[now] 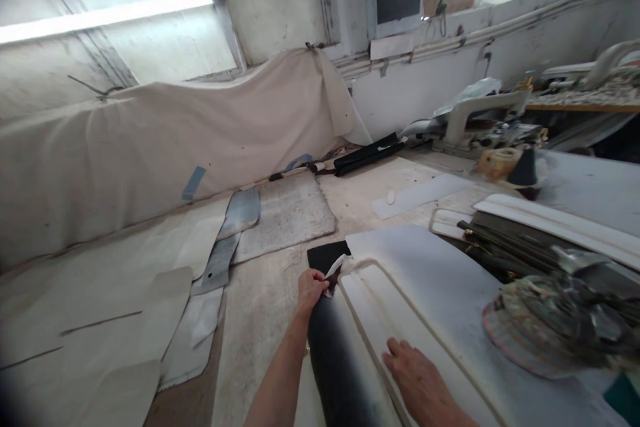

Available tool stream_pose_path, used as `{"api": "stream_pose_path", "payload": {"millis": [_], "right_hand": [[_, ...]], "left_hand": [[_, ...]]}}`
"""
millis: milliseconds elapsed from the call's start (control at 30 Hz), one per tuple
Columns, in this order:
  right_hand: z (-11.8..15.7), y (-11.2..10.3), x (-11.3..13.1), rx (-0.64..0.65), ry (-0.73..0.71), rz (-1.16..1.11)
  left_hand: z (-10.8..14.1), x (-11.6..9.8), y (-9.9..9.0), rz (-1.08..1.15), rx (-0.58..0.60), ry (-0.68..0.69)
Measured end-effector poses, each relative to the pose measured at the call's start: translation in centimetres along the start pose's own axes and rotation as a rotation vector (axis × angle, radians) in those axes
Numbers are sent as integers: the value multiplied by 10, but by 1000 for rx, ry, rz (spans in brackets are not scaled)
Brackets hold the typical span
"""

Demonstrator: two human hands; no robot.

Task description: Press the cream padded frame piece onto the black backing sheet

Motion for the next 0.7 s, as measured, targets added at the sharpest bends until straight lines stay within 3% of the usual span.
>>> {"api": "stream_pose_path", "payload": {"millis": [267,500,633,700], "right_hand": [[6,-15,6,-216,-133,47],[6,-8,4,-158,-121,79],[7,-6,2,-123,-96,96],[8,-6,1,-122,-85,92]], "left_hand": [[-3,4,-4,77,-89,27],[-7,-1,-10,121,-136,24],[-7,3,-8,244,-84,-16],[-7,8,-19,349,-63,-32]]}}
Point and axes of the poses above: each hand's wrist, its own z-axis away from the middle knuckle, its own y-axis out of the palm, x = y × z, the point moved 9 cm from there along -z, towards the middle knuckle, and after that the axes turned 15 degrees about y, right-handed, at the moved point
